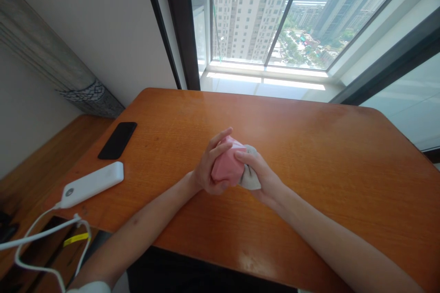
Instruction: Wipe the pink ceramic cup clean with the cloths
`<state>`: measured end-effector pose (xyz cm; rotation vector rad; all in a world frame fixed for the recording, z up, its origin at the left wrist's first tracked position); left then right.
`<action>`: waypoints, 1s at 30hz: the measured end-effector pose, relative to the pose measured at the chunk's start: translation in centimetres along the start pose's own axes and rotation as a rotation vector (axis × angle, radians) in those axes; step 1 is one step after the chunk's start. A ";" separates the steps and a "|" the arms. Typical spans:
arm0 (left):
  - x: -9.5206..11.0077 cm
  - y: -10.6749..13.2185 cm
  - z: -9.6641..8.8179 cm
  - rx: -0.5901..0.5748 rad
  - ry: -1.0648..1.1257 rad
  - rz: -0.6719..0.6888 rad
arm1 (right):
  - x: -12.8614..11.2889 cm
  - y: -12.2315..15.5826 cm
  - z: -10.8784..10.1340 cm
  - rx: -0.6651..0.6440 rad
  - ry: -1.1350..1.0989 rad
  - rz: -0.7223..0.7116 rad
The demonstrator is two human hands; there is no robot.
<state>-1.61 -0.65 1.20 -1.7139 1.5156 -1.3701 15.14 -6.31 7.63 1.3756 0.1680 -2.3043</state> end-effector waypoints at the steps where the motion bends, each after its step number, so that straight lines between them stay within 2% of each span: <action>1: 0.1 0.0 0.0 0.006 0.003 -0.007 | 0.2 0.0 0.2 0.001 -0.027 0.009; 4: 0.4 0.0 0.1 0.025 0.022 -0.011 | 0.7 0.1 0.1 0.013 0.117 -0.060; 7: 0.3 0.1 0.2 0.070 0.095 -0.052 | 1.2 0.3 -0.7 -0.072 0.538 -0.200; 11: 0.1 0.2 0.1 0.065 0.241 -0.121 | 1.8 0.0 -1.7 -0.245 1.207 -0.555; 14: 0.1 0.1 0.1 0.031 0.290 -0.161 | 2.1 -0.3 -2.1 -0.264 1.448 -0.764; 16: 0.1 -0.1 0.2 0.040 0.308 -0.197 | 1.9 -0.2 -2.1 -0.229 1.420 -0.767; 17: 0.0 -0.1 0.2 0.066 0.320 -0.212 | 1.8 -0.1 -2.0 -0.192 1.355 -0.711; 20: -0.2 -0.1 0.2 0.125 0.296 -0.207 | 1.1 0.1 -1.5 -0.034 0.971 -0.359; 23: -0.2 -0.1 0.0 0.023 0.121 -0.115 | 0.4 0.2 -0.6 0.083 0.422 -0.079; 25: 0.1 -0.2 -0.2 -0.038 0.031 -0.051 | 0.2 0.1 0.0 0.085 0.130 -0.007; 27: 0.4 -0.4 -0.4 -0.054 0.005 -0.024 | 0.5 0.0 0.3 0.078 -0.002 0.019; 30: 0.9 -0.7 -0.5 -0.043 0.010 -0.044 | 1.4 0.1 0.0 0.107 0.136 -0.049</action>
Point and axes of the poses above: each hand's wrist, its own y-axis away from the middle knuckle, its own z-axis out of the palm, x = y × z, the point moved 1 cm from there along -y, towards the middle knuckle, and after that the axes turned 12 degrees about -x, right-handed, at the moved point
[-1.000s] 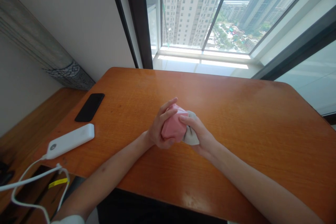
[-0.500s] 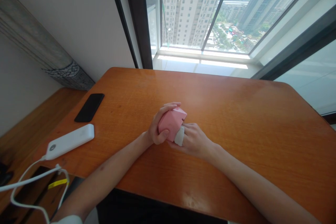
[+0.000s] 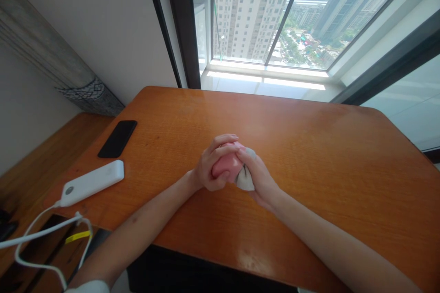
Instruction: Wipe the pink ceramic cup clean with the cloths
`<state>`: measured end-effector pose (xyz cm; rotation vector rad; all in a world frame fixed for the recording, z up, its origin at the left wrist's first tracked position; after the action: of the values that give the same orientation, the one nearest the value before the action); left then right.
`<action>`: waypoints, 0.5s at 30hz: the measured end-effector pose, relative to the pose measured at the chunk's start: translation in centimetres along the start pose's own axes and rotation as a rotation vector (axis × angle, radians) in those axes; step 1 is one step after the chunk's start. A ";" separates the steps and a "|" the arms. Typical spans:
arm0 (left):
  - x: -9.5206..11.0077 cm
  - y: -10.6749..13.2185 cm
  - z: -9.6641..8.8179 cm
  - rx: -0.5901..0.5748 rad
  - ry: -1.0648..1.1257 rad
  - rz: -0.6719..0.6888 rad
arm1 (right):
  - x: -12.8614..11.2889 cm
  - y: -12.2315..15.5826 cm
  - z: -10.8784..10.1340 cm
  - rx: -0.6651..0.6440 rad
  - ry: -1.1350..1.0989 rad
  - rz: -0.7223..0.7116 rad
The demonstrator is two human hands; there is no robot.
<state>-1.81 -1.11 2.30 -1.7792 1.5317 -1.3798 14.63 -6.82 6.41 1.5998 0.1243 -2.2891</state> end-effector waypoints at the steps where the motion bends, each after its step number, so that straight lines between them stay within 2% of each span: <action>1: 0.1 0.0 0.0 0.011 0.015 -0.018 | 0.4 0.1 -0.2 -0.012 0.120 -0.041; 3: 0.1 0.0 0.0 0.041 0.072 -0.070 | 1.1 0.2 -0.8 -0.094 0.426 -0.153; 6: -0.2 0.2 0.1 0.051 0.159 -0.120 | 2.0 0.1 -1.5 -0.240 0.923 -0.429; 9: -0.4 0.2 0.1 0.030 0.196 -0.129 | 2.4 -0.2 -1.9 -0.251 1.255 -0.691; 11: -0.4 0.1 0.1 0.018 0.222 -0.151 | 2.4 -0.4 -1.9 -0.214 1.286 -0.744; 12: -0.5 0.1 0.1 0.024 0.235 -0.172 | 2.2 -0.4 -1.8 -0.192 1.247 -0.723; 13: -0.5 0.1 0.1 0.038 0.247 -0.188 | 1.9 -0.4 -1.7 -0.168 1.173 -0.667; 15: -0.7 0.3 0.1 0.069 0.248 -0.193 | 1.1 -0.2 -1.4 -0.110 0.928 -0.464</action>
<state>-1.84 -0.60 1.77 -1.8073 1.4404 -1.7825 15.49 -6.46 4.86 2.6317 0.8958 -1.5442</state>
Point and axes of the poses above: each hand's wrist, its own y-axis away from the middle knuckle, its own z-axis out of the palm, x = y × z, the point moved 1 cm from there along -y, towards the middle knuckle, and after that the axes turned 12 degrees about -x, right-handed, at the moved point
